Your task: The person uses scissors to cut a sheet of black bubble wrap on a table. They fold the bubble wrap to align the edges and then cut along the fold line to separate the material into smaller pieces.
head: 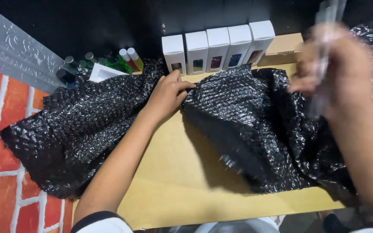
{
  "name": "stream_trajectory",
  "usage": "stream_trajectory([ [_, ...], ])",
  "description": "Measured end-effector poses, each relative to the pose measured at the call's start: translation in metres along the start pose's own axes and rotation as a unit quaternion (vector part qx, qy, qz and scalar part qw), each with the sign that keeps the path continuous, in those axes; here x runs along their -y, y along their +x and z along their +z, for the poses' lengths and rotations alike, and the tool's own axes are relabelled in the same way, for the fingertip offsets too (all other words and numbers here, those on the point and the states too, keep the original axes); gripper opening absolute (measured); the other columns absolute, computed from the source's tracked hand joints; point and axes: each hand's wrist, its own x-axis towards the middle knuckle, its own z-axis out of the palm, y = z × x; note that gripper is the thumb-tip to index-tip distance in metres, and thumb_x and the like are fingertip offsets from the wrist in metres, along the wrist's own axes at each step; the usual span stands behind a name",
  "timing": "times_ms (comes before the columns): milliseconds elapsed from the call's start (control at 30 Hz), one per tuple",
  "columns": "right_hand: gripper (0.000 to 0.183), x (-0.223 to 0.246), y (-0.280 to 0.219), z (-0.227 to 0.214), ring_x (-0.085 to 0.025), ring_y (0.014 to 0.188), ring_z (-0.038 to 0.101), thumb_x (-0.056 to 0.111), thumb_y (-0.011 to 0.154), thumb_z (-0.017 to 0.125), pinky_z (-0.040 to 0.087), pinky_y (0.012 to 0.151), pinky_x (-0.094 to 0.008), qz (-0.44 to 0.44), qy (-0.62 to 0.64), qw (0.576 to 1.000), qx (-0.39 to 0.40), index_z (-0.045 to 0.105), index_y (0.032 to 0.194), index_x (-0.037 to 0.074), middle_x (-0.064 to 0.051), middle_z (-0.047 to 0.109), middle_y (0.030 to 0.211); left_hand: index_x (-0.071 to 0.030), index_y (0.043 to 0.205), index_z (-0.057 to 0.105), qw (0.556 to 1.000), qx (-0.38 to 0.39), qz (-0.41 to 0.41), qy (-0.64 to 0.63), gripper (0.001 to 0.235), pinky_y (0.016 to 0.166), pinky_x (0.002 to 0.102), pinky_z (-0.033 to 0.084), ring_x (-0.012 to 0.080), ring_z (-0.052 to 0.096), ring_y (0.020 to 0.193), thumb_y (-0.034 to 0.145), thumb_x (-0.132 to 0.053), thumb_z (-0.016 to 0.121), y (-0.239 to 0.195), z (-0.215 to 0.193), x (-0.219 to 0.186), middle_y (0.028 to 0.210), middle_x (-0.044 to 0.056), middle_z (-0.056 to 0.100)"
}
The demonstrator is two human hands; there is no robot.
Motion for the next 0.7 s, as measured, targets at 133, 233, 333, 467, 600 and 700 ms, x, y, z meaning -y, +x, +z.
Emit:
stream_trajectory([
  [133, 0.022, -0.111, 0.045, -0.020, -0.030, 0.045, 0.066, 0.017, 0.108, 0.061, 0.058, 0.050, -0.046, -0.010, -0.299, 0.949, 0.099, 0.071, 0.124, 0.007, -0.016, 0.065, 0.065, -0.025, 0.119, 0.084, 0.997, -0.052, 0.050, 0.007, 0.031, 0.093, 0.038, 0.044, 0.0262, 0.062, 0.094, 0.097, -0.009, 0.070, 0.007, 0.025, 0.033, 0.094, 0.001, 0.048],
  [233, 0.024, -0.156, 0.048, -0.030, -0.022, 0.044, 0.051, 0.014, 0.113, 0.047, 0.056, 0.044, -0.039, 0.052, -0.194, 0.959, 0.201, 0.063, 0.126, 0.002, -0.009, 0.045, 0.061, -0.022, 0.118, 0.085, 0.997, -0.053, 0.046, 0.006, 0.029, 0.094, 0.040, 0.045, 0.0281, 0.064, 0.096, 0.097, -0.009, 0.070, 0.006, 0.025, 0.034, 0.095, 0.003, 0.050],
  [333, 0.031, -0.162, 0.051, -0.044, -0.021, 0.051, 0.048, 0.026, 0.117, 0.045, 0.056, 0.046, -0.040, 0.023, -0.180, 0.951, 0.248, 0.060, 0.130, 0.002, -0.010, 0.043, 0.066, -0.022, 0.118, 0.084, 0.998, -0.045, 0.042, -0.001, 0.030, 0.094, 0.040, 0.045, 0.0275, 0.064, 0.096, 0.098, -0.008, 0.068, 0.008, 0.026, 0.035, 0.095, 0.002, 0.050],
  [467, 0.040, -0.146, 0.049, -0.051, -0.017, 0.059, 0.054, 0.015, 0.106, 0.060, 0.061, 0.055, -0.038, 0.021, -0.210, 0.928, 0.309, 0.058, 0.142, -0.004, -0.004, 0.047, 0.073, -0.022, 0.120, 0.085, 0.998, -0.047, 0.043, -0.007, 0.033, 0.094, 0.039, 0.045, 0.0257, 0.063, 0.093, 0.097, -0.006, 0.068, 0.006, 0.022, 0.032, 0.094, 0.001, 0.049],
  [600, 0.045, -0.135, 0.034, -0.045, -0.026, 0.071, 0.067, 0.001, 0.100, 0.065, 0.063, 0.066, -0.044, -0.001, -0.354, 0.878, 0.322, 0.057, 0.145, -0.007, -0.010, 0.057, 0.083, -0.023, 0.121, 0.085, 0.998, -0.051, 0.043, -0.008, 0.034, 0.094, 0.037, 0.045, 0.0248, 0.063, 0.092, 0.098, -0.005, 0.067, 0.004, 0.022, 0.031, 0.094, 0.001, 0.049],
  [700, 0.040, -0.072, -0.005, 0.005, -0.032, 0.073, 0.074, 0.006, 0.104, 0.061, 0.065, 0.067, -0.050, 0.002, -0.485, 0.815, 0.316, 0.064, 0.144, -0.001, -0.021, 0.076, 0.083, -0.022, 0.122, 0.084, 0.998, -0.046, 0.045, -0.004, 0.034, 0.094, 0.038, 0.046, 0.0255, 0.064, 0.093, 0.097, -0.005, 0.068, 0.003, 0.020, 0.029, 0.095, 0.002, 0.050],
])
